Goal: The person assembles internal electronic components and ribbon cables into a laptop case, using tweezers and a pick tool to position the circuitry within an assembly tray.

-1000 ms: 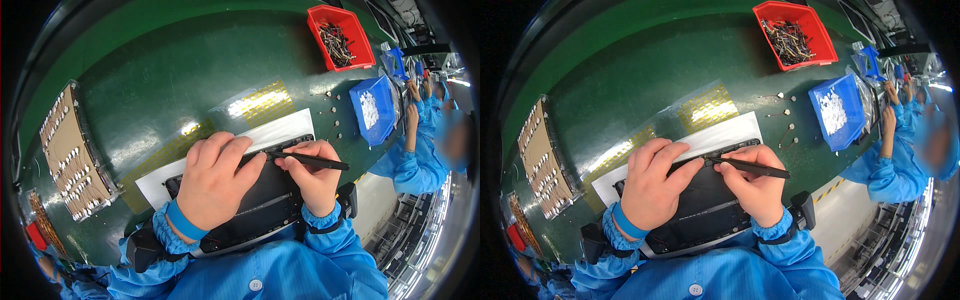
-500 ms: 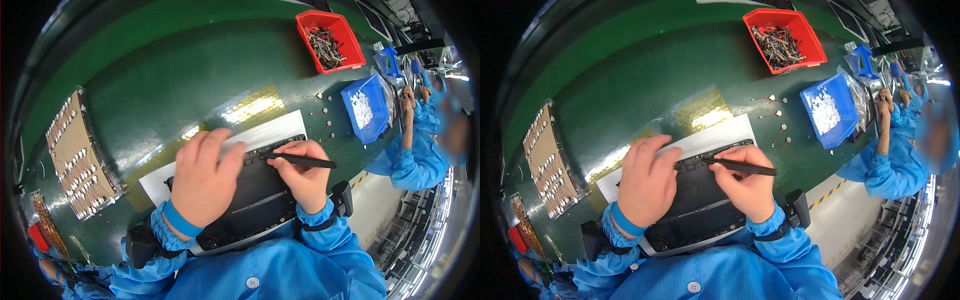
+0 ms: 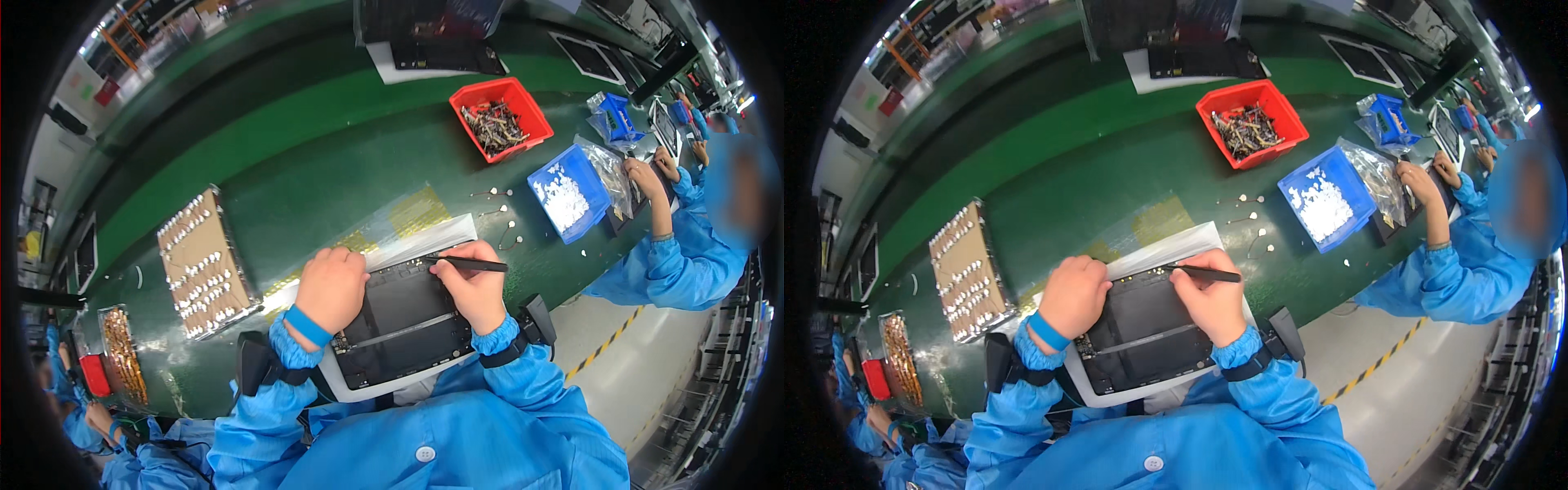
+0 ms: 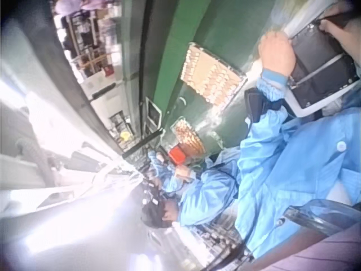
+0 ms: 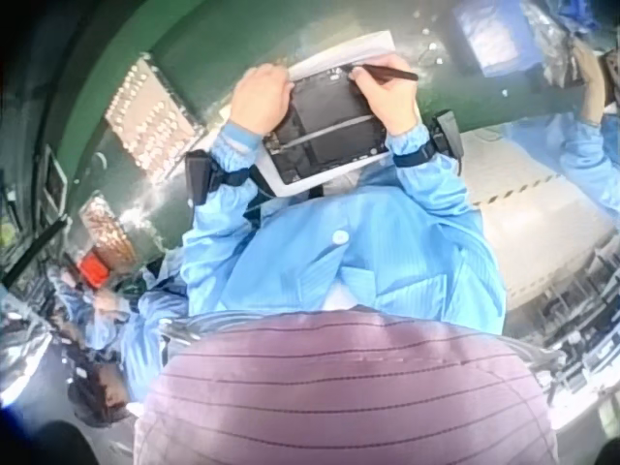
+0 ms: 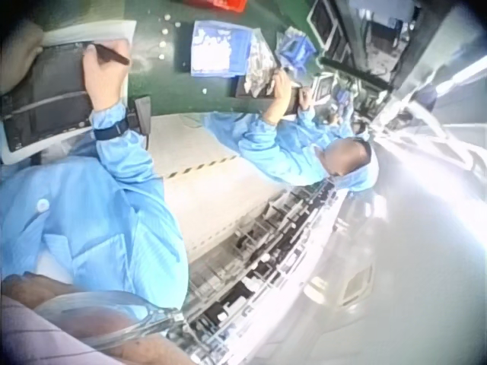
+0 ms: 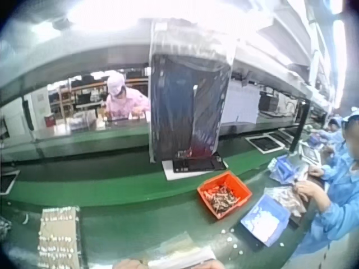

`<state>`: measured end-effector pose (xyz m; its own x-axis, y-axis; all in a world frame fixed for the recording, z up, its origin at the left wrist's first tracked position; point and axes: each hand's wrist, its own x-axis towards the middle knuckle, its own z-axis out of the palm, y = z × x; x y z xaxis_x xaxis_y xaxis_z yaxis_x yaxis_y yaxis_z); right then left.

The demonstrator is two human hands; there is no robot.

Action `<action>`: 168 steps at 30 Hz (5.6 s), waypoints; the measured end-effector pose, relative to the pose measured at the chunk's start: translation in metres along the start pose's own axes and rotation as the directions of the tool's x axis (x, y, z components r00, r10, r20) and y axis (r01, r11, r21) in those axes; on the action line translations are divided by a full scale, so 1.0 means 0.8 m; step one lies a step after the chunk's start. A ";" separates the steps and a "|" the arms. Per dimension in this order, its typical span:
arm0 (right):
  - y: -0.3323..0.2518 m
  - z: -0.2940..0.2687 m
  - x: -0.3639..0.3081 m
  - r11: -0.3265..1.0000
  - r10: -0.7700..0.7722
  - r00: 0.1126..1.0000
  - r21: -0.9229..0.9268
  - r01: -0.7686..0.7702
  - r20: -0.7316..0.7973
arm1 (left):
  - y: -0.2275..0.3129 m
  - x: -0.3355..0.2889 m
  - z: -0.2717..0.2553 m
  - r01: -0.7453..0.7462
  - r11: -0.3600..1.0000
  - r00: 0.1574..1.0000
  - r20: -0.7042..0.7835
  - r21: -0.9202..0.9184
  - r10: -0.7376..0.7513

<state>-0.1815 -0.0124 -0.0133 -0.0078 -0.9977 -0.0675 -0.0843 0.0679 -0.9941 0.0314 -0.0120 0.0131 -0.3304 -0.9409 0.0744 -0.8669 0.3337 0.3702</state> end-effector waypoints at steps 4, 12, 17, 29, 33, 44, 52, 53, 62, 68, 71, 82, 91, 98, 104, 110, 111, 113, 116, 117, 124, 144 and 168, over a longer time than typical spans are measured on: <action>-0.010 -0.016 -0.004 0.901 -0.323 0.906 0.205 0.383 -0.274 | 0.001 -0.003 -0.006 -0.121 0.992 0.987 -0.107 -0.036 0.116; -0.013 -0.091 -0.039 0.796 -0.117 0.993 -0.598 0.088 -0.010 | 0.017 -0.019 -0.020 -0.088 0.987 0.989 -0.131 -0.132 0.071; 0.008 -0.096 -0.037 0.968 -0.122 0.992 -0.217 0.125 0.028 | 0.026 -0.029 -0.043 -0.234 0.972 0.957 -0.171 0.027 0.235; -0.062 -0.089 -0.024 0.936 -0.174 0.985 0.310 0.167 -0.003 | -0.015 0.013 -0.141 0.021 0.861 0.986 0.153 -0.508 0.066; -0.037 -0.091 -0.001 0.870 -0.307 0.912 0.308 0.384 -0.270 | -0.127 0.062 -0.189 0.176 0.775 0.974 -0.005 -0.606 -0.225; 0.004 -0.085 0.017 0.946 -0.242 0.915 0.131 0.297 -0.323 | -0.395 0.216 -0.224 0.291 0.954 0.924 -0.279 0.074 -0.261; 0.004 -0.085 0.024 0.955 -0.272 0.905 0.024 0.296 -0.326 | -0.212 0.328 -0.090 -0.313 0.883 0.874 -0.259 0.349 0.412; 0.006 -0.086 0.025 0.941 -0.325 0.890 -0.020 0.337 -0.318 | -0.197 0.338 -0.062 -0.330 0.875 0.890 -0.190 0.355 0.413; -0.006 -0.119 0.025 0.916 -0.376 0.857 -0.281 0.286 -0.354 | -0.171 0.338 -0.027 0.054 0.889 0.990 -0.139 0.455 0.010; -0.006 -0.132 0.011 0.682 -0.420 0.901 -0.693 0.235 -0.108 | -0.220 0.291 -0.036 0.274 0.569 0.758 -0.189 -0.776 -0.624; -0.006 -0.130 0.006 0.624 -0.415 0.906 -0.753 0.211 -0.090 | -0.239 0.275 -0.045 -0.119 -0.222 0.646 0.095 -0.968 -0.758; 0.003 -0.128 -0.005 0.875 -0.394 0.854 -0.423 0.235 -0.340 | -0.157 0.260 -0.128 -0.261 0.748 -0.244 -0.708 -0.610 -0.663; 0.024 -0.136 -0.013 0.908 -0.405 0.841 -0.267 0.323 -0.360 | -0.073 0.006 -0.280 -0.589 0.645 0.475 -0.854 -0.487 -0.211; 0.008 -0.141 -0.032 0.979 -0.184 0.917 0.016 0.202 -0.354 | 0.036 0.014 -0.177 -0.079 0.667 0.986 0.038 -0.741 0.159; -0.037 -0.119 -0.077 0.992 -0.001 0.989 0.122 0.019 -0.148 | 0.046 0.075 0.023 -0.078 0.790 0.841 0.385 -0.608 0.380; -0.025 -0.054 -0.130 0.938 0.048 0.932 -0.337 0.082 0.359 | 0.064 0.054 0.046 -0.200 0.967 0.961 0.161 -0.157 0.225; -0.025 -0.044 -0.133 0.920 0.118 0.911 -0.390 0.050 0.396 | 0.064 0.050 0.050 -0.198 0.971 0.973 0.091 -0.133 0.211; -0.024 -0.031 -0.137 0.896 0.099 0.905 -0.433 0.099 0.413 | 0.065 0.045 0.055 -0.188 0.975 0.981 0.019 -0.118 0.191; -0.016 -0.021 -0.141 0.856 0.015 0.903 -0.472 0.210 0.429 | 0.067 0.044 0.059 -0.198 0.972 0.980 -0.041 -0.130 0.194; -0.013 -0.019 -0.142 0.828 -0.017 0.900 -0.499 0.257 0.435 | 0.066 0.045 0.061 -0.206 0.970 0.978 -0.057 -0.131 0.200; -0.020 -0.004 -0.144 0.720 0.038 0.910 -0.642 0.262 0.413 | 0.066 0.045 0.065 -0.216 0.965 0.974 -0.105 -0.151 0.202; -0.070 -0.032 0.007 0.872 -0.328 0.886 -0.255 0.417 0.327 | 0.018 -0.018 0.008 0.066 0.996 0.997 -0.041 0.056 -0.064; -0.006 0.058 0.072 0.981 -0.180 0.970 -0.040 0.189 0.166 | 0.004 -0.013 0.010 0.015 0.998 0.998 -0.057 -0.059 -0.019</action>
<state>-0.1350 -0.0700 -0.0162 0.1731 -0.9799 0.0995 -0.1236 -0.1218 -0.9848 0.0292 -0.0003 0.0058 -0.2923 -0.9487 0.1205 -0.8485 0.3154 0.4250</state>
